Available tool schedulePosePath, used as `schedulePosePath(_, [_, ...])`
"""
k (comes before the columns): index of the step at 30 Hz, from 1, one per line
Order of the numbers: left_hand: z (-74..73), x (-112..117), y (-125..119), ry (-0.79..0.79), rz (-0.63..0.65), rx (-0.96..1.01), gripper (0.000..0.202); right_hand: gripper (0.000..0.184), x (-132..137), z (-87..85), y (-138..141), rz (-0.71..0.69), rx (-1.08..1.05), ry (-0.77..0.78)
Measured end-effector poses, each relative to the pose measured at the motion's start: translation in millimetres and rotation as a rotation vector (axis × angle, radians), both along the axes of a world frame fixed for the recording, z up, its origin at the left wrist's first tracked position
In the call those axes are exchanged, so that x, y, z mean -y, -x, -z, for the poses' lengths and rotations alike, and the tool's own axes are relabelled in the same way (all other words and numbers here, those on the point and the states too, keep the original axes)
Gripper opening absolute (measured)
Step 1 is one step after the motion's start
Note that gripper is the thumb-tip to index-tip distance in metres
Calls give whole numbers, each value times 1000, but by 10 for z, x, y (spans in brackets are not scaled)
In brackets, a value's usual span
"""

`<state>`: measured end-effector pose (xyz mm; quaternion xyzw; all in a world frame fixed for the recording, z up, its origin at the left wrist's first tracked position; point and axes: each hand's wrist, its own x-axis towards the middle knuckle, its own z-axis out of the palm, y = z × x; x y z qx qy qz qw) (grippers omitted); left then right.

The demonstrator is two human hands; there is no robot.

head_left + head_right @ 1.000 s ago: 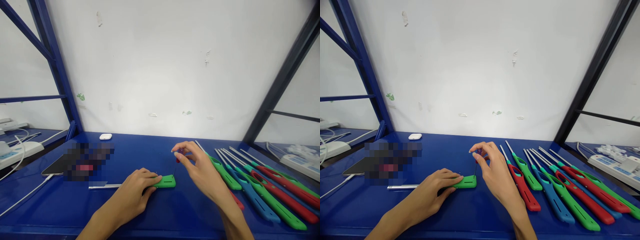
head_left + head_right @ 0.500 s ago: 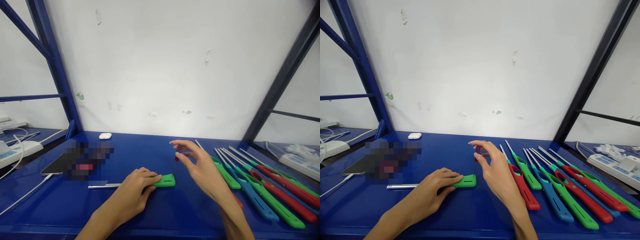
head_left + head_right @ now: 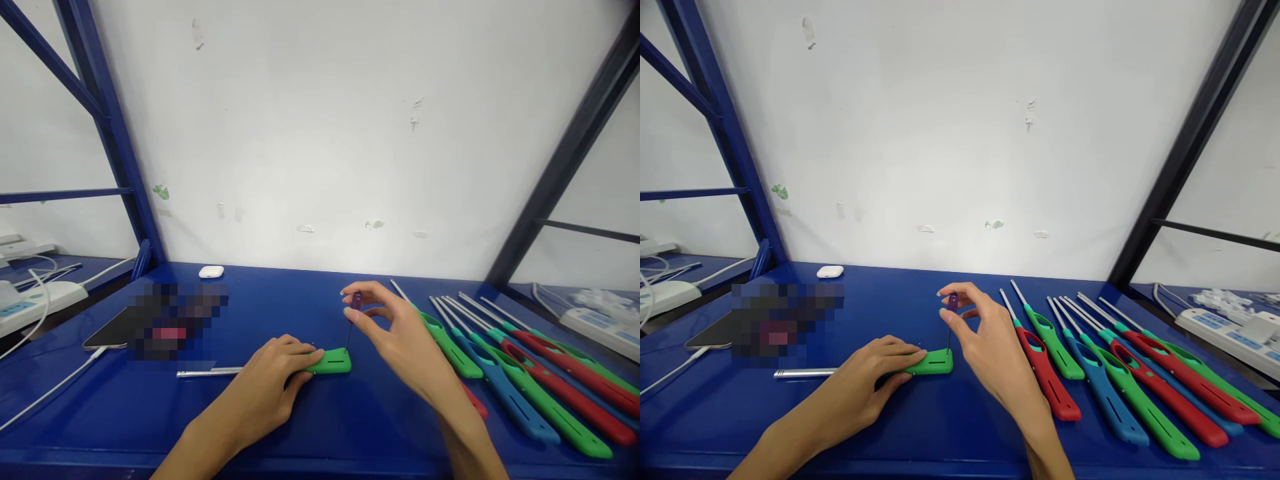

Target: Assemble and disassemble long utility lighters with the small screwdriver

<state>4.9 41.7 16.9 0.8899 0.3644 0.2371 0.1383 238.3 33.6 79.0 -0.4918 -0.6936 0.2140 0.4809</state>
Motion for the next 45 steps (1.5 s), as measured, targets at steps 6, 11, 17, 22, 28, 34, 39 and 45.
schedulePosePath(6, [14, 16, 10, -4, -11, -10, 43, 12, -13, 23, -20, 39, 26, -29])
schedulePosePath(11, [26, -1, 8, -13, -9, -5, 44, 23, -4, 25, -10, 27, 46, -33])
schedulePosePath(17, [51, -13, 6, -29, -7, 2, 44, 15, -16, 26, -7, 69, 75, -72])
schedulePosePath(22, [47, -11, 3, -37, -12, 2, 42, 23, 10, -9, -2, 69, 105, -70])
schedulePosePath(28, [32, -11, 0, -34, -10, -8, 42, 7, 4, 2, 12, 83, 103, -112])
schedulePosePath(34, [38, -7, 0, -32, -13, -15, 41, 27, 12, -8, 15, 50, 108, -76])
schedulePosePath(39, [51, -17, 2, -36, -16, -16, 41, 11, 16, -6, 43, 43, 88, -109])
schedulePosePath(45, [38, 2, 3, -36, -17, -12, 40, 21, 38, -46, 18, 95, -60, -153])
